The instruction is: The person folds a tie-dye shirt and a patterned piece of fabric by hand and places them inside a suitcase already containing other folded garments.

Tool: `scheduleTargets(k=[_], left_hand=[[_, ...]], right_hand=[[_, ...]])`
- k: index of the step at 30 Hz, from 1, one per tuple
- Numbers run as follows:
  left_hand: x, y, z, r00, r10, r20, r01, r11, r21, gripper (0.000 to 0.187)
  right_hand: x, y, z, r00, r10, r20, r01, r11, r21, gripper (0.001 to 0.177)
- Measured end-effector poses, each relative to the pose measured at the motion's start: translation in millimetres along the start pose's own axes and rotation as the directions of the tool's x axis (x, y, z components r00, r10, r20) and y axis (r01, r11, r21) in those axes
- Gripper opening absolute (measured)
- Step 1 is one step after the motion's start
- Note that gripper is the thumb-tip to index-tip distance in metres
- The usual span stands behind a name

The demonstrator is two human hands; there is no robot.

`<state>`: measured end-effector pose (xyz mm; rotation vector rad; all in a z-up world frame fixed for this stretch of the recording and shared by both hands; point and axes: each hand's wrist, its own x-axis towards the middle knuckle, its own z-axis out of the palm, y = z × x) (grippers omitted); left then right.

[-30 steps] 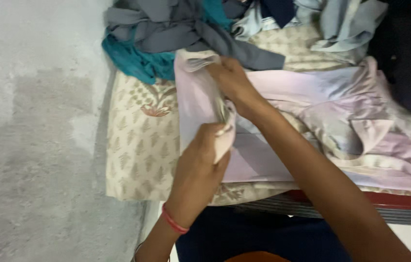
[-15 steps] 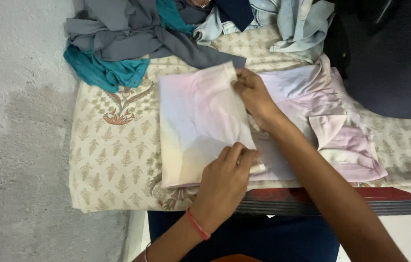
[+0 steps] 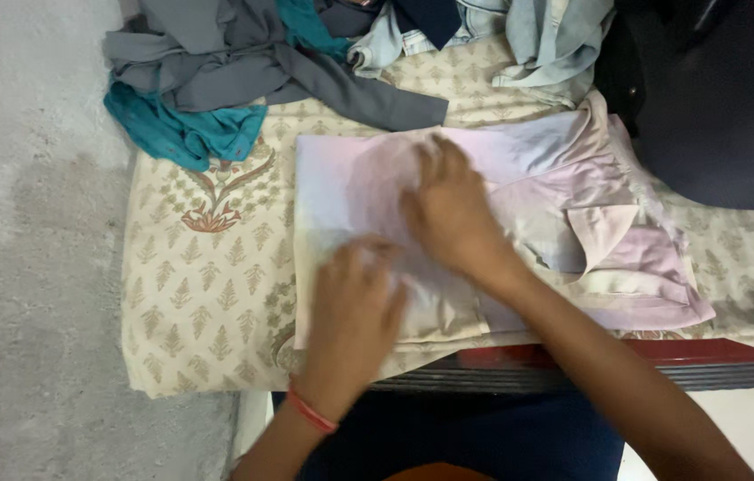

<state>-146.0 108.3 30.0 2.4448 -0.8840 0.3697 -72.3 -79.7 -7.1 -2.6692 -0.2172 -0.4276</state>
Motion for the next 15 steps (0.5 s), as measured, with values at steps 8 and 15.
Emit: scheduleTargets(k=[8,15], left_hand=[[-19.2,-36.5,-20.2,0.879,-0.474,-0.047,0.474,0.88,-0.011,0.06],[-19.2,-43.3,-37.2,0.771,-0.626,0.117,0.637,0.751,-0.172,0.05]], right_hand=[[-9.6,-25.1,1.7,0.975,-0.14,0.17,0.164,0.977,-0.139,0.069],[43.1,-71.4,12.6,0.989,-0.022,0.147,0.02,1.0,0.018,0.063]])
